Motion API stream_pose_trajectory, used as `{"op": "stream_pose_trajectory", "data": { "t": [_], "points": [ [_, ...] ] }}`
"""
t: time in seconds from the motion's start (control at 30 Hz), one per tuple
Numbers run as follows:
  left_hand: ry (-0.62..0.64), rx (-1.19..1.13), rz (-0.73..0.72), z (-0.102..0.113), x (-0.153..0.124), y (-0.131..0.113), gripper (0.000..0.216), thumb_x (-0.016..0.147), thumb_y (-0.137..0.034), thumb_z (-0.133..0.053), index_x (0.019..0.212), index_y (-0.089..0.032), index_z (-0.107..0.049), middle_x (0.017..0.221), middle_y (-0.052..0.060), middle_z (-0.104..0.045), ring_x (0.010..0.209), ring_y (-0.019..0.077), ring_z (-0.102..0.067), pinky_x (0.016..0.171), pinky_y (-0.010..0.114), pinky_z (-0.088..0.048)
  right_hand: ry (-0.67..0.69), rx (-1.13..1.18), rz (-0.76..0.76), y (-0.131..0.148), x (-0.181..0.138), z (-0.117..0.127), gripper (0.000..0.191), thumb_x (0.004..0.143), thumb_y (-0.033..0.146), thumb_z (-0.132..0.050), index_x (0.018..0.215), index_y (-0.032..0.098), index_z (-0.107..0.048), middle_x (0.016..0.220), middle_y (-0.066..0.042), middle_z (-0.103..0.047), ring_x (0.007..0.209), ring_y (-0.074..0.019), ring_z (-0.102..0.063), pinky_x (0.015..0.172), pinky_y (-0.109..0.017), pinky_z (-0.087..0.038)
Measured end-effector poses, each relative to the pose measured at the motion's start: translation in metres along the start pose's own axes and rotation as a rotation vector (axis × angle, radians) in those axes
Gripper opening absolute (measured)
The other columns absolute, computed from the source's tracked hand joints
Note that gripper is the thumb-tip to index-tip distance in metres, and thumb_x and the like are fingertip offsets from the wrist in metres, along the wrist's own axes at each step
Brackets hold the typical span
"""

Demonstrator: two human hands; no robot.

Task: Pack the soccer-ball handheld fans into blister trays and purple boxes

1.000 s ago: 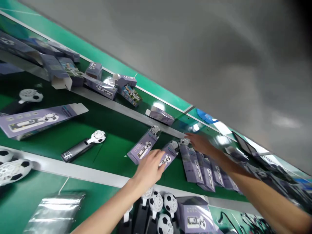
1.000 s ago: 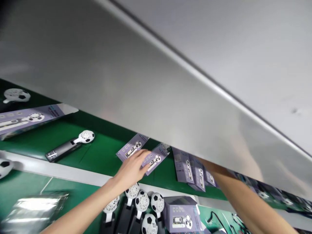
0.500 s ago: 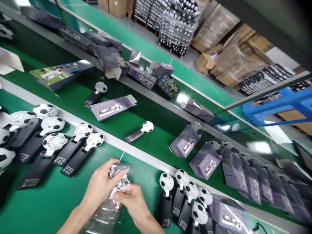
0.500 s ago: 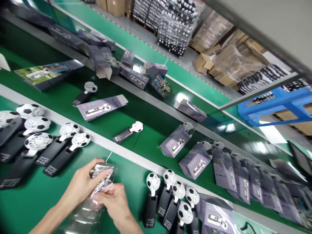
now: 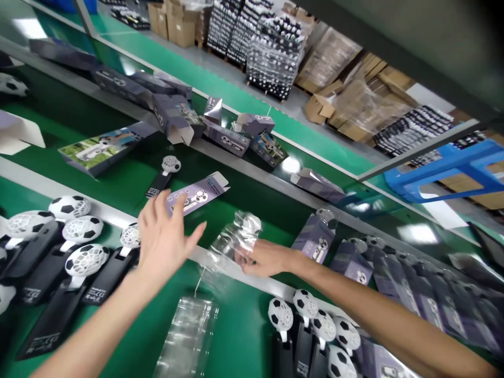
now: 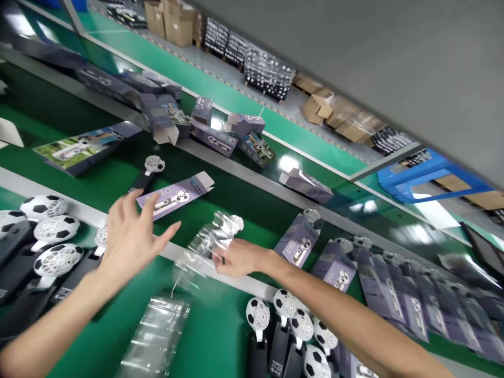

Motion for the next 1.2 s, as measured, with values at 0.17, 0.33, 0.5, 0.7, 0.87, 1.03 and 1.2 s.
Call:
{"op": "stream_pose_trajectory", "data": {
  "t": [0.17, 0.33, 0.5, 0.7, 0.87, 1.03, 1.2],
  "points": [
    [0.376, 0.104, -0.070, -0.055, 0.104, 0.003, 0.099, 0.083, -0.062, -0.066, 0.160, -0.013, -0.028, 0.156, 0.028, -0.043, 0.147, 0.0484, -0.029, 0.114, 0.067, -0.023, -0.225, -0.196, -0.310, 0.005, 0.007, 0.021, 0.018, 0.093, 0.023, -0.053, 0.109, 0.020, -0.061, 0.074, -0.001, -0.069, 0.065, -0.0174, -0.060, 0.059, -0.029, -0.032],
    [0.302, 0.088, -0.126, -0.070, 0.096, 0.000, 0.083, 0.090, -0.058, -0.057, 0.159, -0.020, -0.032, 0.155, 0.020, -0.045, 0.146, 0.0404, -0.030, 0.116, 0.059, -0.023, -0.480, -0.238, -0.238, 0.004, 0.025, 0.040, 0.020, 0.100, 0.020, -0.053, 0.117, 0.024, -0.062, 0.112, -0.003, -0.071, 0.102, -0.0195, -0.064, 0.075, -0.029, -0.046],
    [0.247, 0.053, -0.095, -0.075, 0.081, -0.001, 0.079, 0.093, -0.047, -0.054, 0.162, -0.021, -0.026, 0.140, 0.022, -0.055, 0.126, 0.0404, -0.049, 0.100, 0.051, -0.038, -0.337, -0.554, 0.096, -0.017, 0.070, 0.036, 0.041, 0.100, 0.009, -0.043, 0.139, 0.016, -0.054, 0.141, -0.010, -0.059, 0.134, -0.0235, -0.047, 0.106, -0.040, -0.045],
    [0.219, -0.001, -0.067, -0.062, 0.077, -0.006, 0.086, 0.086, -0.041, -0.062, 0.157, -0.009, -0.027, 0.133, 0.022, -0.058, 0.119, 0.0386, -0.055, 0.094, 0.046, -0.042, -0.420, -0.470, -0.050, -0.018, 0.017, 0.066, 0.040, 0.093, 0.009, -0.053, 0.131, 0.019, -0.060, 0.131, -0.010, -0.065, 0.125, -0.0246, -0.054, 0.118, -0.046, -0.034],
    [0.191, -0.009, -0.083, -0.026, 0.071, -0.015, 0.072, 0.081, -0.038, -0.068, 0.144, -0.011, -0.044, 0.130, 0.019, -0.059, 0.116, 0.0370, -0.056, 0.092, 0.045, -0.044, -0.157, -0.343, -0.008, -0.032, -0.035, 0.013, 0.049, 0.086, 0.008, -0.058, 0.135, 0.015, -0.059, 0.133, -0.013, -0.064, 0.127, -0.0259, -0.055, 0.120, -0.049, -0.032],
    [0.235, 0.099, -0.225, -0.007, 0.032, -0.011, 0.069, 0.079, -0.029, -0.069, 0.142, -0.013, -0.047, 0.124, 0.015, -0.061, 0.114, 0.0362, -0.058, 0.090, 0.045, -0.044, -0.149, -0.249, -0.228, -0.094, -0.053, -0.011, 0.043, 0.074, 0.015, -0.075, 0.117, 0.023, -0.071, 0.118, -0.005, -0.071, 0.114, -0.0235, -0.064, 0.102, -0.033, -0.048],
    [0.254, 0.158, -0.288, -0.006, -0.001, -0.030, 0.065, 0.078, -0.018, -0.064, 0.142, -0.011, -0.051, 0.121, 0.017, -0.063, 0.111, 0.0374, -0.059, 0.088, 0.046, -0.042, -0.402, -0.325, -0.630, -0.120, -0.122, 0.032, 0.048, 0.079, 0.016, -0.067, 0.128, 0.013, -0.068, 0.119, -0.016, -0.069, 0.108, -0.0306, -0.066, 0.083, -0.034, -0.051]
  ]
}}
Point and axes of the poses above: each hand's wrist, its own x-axis towards the middle knuckle, its own z-axis out of the back of the hand, y = z × x, the point moved 3 cm from there along x, towards the middle knuckle
